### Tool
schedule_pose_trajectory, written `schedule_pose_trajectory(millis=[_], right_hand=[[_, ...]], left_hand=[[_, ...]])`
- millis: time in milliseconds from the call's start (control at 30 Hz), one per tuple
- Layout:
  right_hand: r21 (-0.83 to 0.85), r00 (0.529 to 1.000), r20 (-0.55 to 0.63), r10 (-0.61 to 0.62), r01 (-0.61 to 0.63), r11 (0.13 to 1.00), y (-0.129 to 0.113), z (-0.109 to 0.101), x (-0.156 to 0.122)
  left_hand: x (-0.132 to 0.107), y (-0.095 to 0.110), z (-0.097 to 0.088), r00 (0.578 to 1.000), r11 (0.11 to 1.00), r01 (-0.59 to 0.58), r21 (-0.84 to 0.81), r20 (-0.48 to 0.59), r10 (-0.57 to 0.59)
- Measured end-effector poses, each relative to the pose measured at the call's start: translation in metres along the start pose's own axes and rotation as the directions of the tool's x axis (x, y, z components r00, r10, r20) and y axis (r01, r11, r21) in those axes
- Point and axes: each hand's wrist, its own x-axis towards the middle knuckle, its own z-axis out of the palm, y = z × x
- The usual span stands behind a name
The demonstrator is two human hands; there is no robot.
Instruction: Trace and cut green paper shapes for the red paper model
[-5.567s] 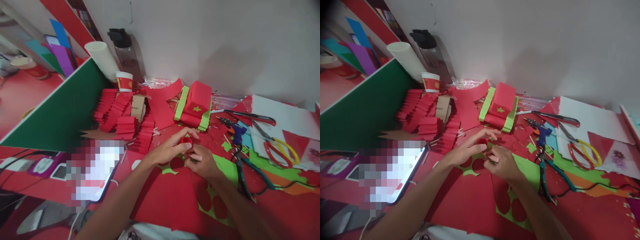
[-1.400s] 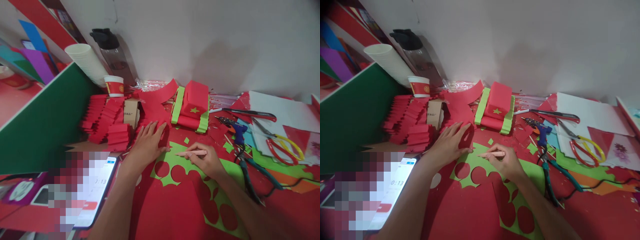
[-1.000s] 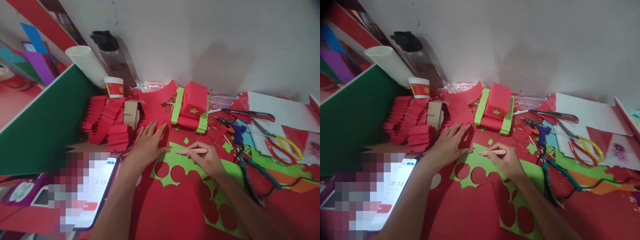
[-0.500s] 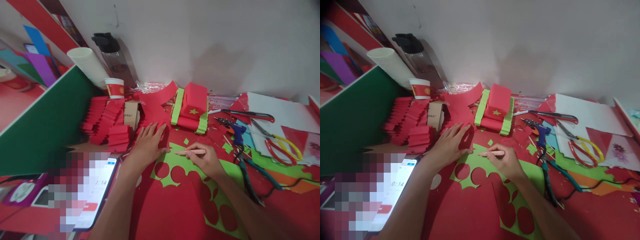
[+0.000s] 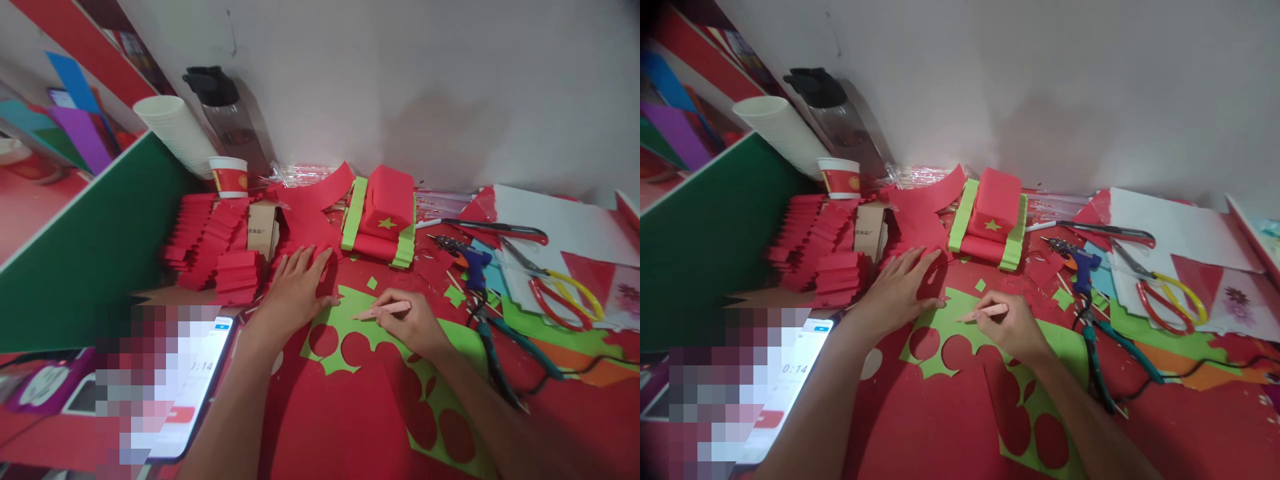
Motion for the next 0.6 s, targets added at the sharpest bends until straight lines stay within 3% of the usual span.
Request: schedule_pose_trajectory(millis=[233, 433, 600], right_hand=[[0.020, 1.000, 0.010, 0.009, -0.009, 1.000, 0.0031, -0.0001, -0.0007], [0.065, 0.997, -0.075, -0.019, 0.024, 0.998, 0.0051, -0.0006, -0.0002], [-0.008, 1.000, -0.026, -0.012, 0.012, 1.000, 0.0054, -0.0001, -0.0005]], left_hand=[[-0.0001, 0.0005, 0.0000, 1.000, 1.000, -0.002, 0.007, -0.007, 0.002], [-0.0009, -0.0010, 0.0010, 1.000, 1.000, -0.014, 0.013, -0.009, 0.014], [-0.0012, -0.0013, 0.0023, 0.999, 1.000, -0.015, 0.010, -0.031, 0.015]])
